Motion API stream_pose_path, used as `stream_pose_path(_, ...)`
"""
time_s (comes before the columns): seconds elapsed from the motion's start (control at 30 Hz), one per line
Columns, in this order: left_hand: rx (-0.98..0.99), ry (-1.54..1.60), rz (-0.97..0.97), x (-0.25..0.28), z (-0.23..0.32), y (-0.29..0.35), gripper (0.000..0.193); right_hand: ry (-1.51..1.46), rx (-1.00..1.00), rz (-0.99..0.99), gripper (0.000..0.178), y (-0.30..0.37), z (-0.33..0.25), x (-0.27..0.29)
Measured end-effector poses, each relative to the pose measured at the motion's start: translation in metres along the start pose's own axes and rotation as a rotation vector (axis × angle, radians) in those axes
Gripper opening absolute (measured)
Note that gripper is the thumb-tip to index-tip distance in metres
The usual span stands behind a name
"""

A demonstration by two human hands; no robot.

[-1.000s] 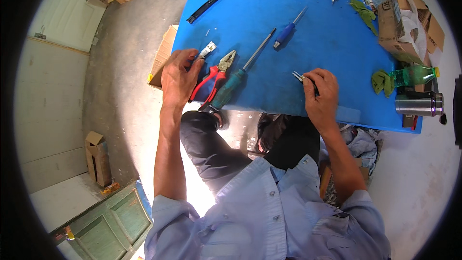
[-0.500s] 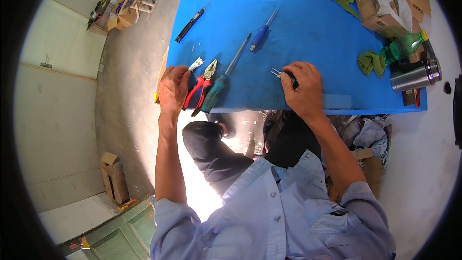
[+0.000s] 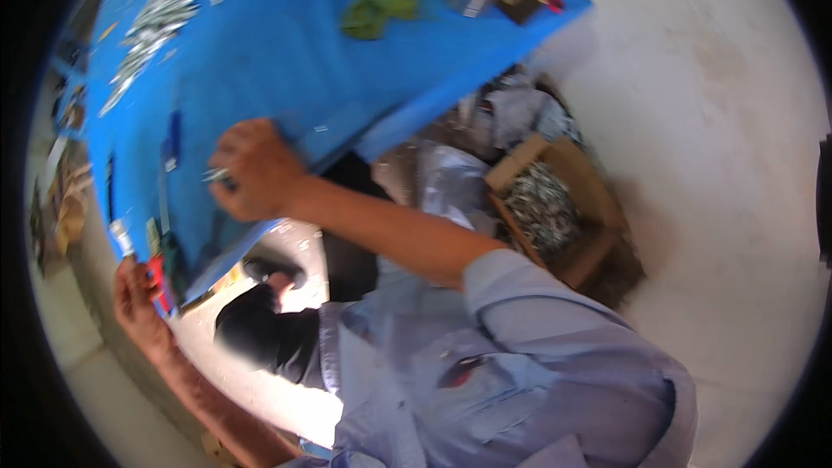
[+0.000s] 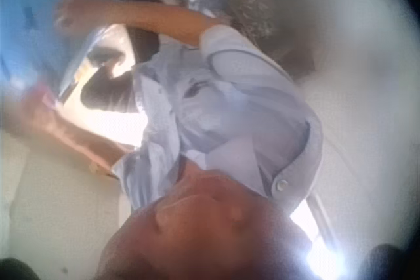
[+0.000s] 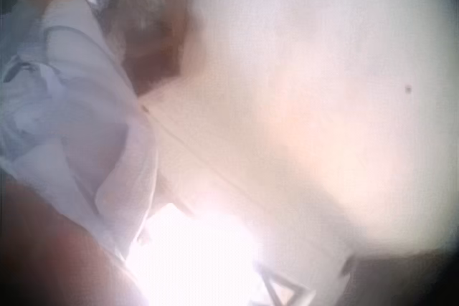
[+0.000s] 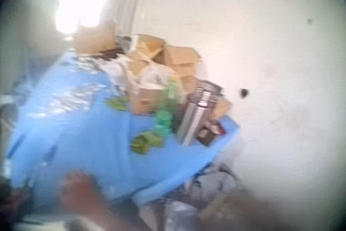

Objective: The person assembles metal components by using a screwdriver and pliers to secure parts together at a workshop table.

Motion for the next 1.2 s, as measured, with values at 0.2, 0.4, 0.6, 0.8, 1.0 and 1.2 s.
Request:
stream_pose_path(0.2,-0.087,-0.071,-0.104,-0.148,0.078,-0.002,0.019,-0.004,-0.15,-0.27,0.024,0.011,0.029,-0.023)
stream_pose_path(0.4,-0.531,-0.444,-0.581,-0.337,0.204,0.135,0.051,0.079,-0.069,-0.087,0.026,0.012,0.028,-0.02)
stream_pose_path(0.6,-0.258,-0.47,-0.287,-0.224,0.147,0.091,0.037,0.077,-0.066,-0.187,0.024,0.011,0.016,-0.017)
stream_pose_path(0.8,-0.088,-0.289,-0.032,-0.13,0.091,0.088,0.026,0.013,-0.099,-0.173,0.021,0.006,0.02,0.0)
stream_pose_path(1.0,-0.044,-0.331,0.037,-0.103,0.082,0.09,0.023,-0.017,-0.069,-0.188,0.016,0.007,0.015,-0.003)
stream_pose_path(1.2,-0.053,-0.321,-0.05,-0.144,0.078,0.08,0.02,-0.023,-0.046,-0.213,0.014,0.005,0.016,-0.003)
Point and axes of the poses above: each hand's wrist, its own y-axis away from the middle knuckle, its own x-axis out of the back of the hand, z = x × y, the point moved 9 cm from there along -y, towards the middle knuckle, and after that the axes turned 7 degrees about -z, right-handed, at the moved point
